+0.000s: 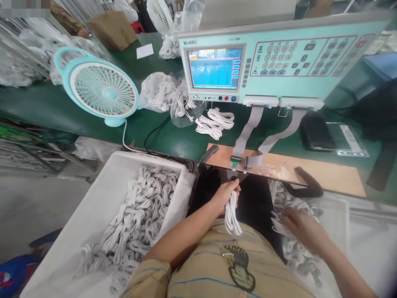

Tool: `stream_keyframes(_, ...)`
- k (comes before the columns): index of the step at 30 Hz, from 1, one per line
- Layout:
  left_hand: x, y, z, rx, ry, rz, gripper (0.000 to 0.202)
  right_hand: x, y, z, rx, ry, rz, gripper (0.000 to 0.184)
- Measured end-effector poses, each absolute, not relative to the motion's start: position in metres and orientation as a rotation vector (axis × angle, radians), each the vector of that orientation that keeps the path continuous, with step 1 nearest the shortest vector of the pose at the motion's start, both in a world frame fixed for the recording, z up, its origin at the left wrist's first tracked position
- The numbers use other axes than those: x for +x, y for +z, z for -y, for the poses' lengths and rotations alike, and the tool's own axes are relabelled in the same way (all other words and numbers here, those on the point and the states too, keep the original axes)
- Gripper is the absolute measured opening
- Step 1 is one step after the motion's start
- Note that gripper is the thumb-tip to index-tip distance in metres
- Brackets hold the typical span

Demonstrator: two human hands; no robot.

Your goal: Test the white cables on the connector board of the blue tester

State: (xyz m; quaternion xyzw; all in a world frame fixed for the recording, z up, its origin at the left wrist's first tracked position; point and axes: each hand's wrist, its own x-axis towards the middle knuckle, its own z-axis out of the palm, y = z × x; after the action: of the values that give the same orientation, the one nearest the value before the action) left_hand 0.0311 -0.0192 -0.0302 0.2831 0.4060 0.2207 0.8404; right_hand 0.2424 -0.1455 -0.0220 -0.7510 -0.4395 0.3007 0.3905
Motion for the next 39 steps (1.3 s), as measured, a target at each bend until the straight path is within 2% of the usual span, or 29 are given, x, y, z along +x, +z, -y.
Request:
stream_keyframes(2, 0.037, -0.033, 0.018, 0.526, 0.401, -0.806, 0.038, 0.239, -0.022, 0.156, -1.874, 0.556, 1.499, 0.016)
stream_keyframes(5, 0.050, -0.041, 0.022, 0.504, 0.319, -0.732, 0.037, 0.202, -0.010, 0.152, -1.516, 0.540, 1.925, 0.032)
stream_keyframes(9, 0.063, -0.056, 0.029, 0.653, 0.312, -0.760, 0.039, 0.155, 0.005, 0.129, -1.117, 0.438, 2.112, 0.026)
stream_keyframes(13, 0.052, -0.054, 0.034, 0.929, 0.472, -0.869, 0.035, 0.148, 0.002, 0.113, -1.081, 0.522, 1.963, 0.016)
stream_keyframes(17, 0.023, -0.025, 0.037, 1.146, 0.829, -0.952, 0.025, 0.152, -0.007, 0.100, -1.308, 0.666, 1.679, 0.018)
stream_keyframes(19, 0.011, -0.010, 0.036, 1.274, 0.889, -0.888, 0.022, 0.153, -0.010, 0.092, -1.358, 0.711, 1.585, 0.019)
stream_keyframes(24, 0.006, 0.003, 0.023, 1.338, 0.794, -0.807, 0.020, 0.152, -0.016, 0.074, -1.407, 0.755, 1.416, 0.015)
stream_keyframes(30, 0.012, -0.008, 0.018, 1.124, 0.664, -0.751, 0.022, 0.151, -0.021, 0.058, -1.392, 0.858, 1.180, 0.026)
stream_keyframes(36, 0.010, 0.005, 0.016, 1.459, 0.687, -0.785, 0.018, 0.150, -0.018, 0.052, -1.364, 0.956, 1.099, 0.027)
stream_keyframes(39, 0.014, 0.008, 0.012, 1.439, 0.654, -0.813, 0.013, 0.150, -0.019, 0.052, -1.323, 1.003, 1.049, 0.026)
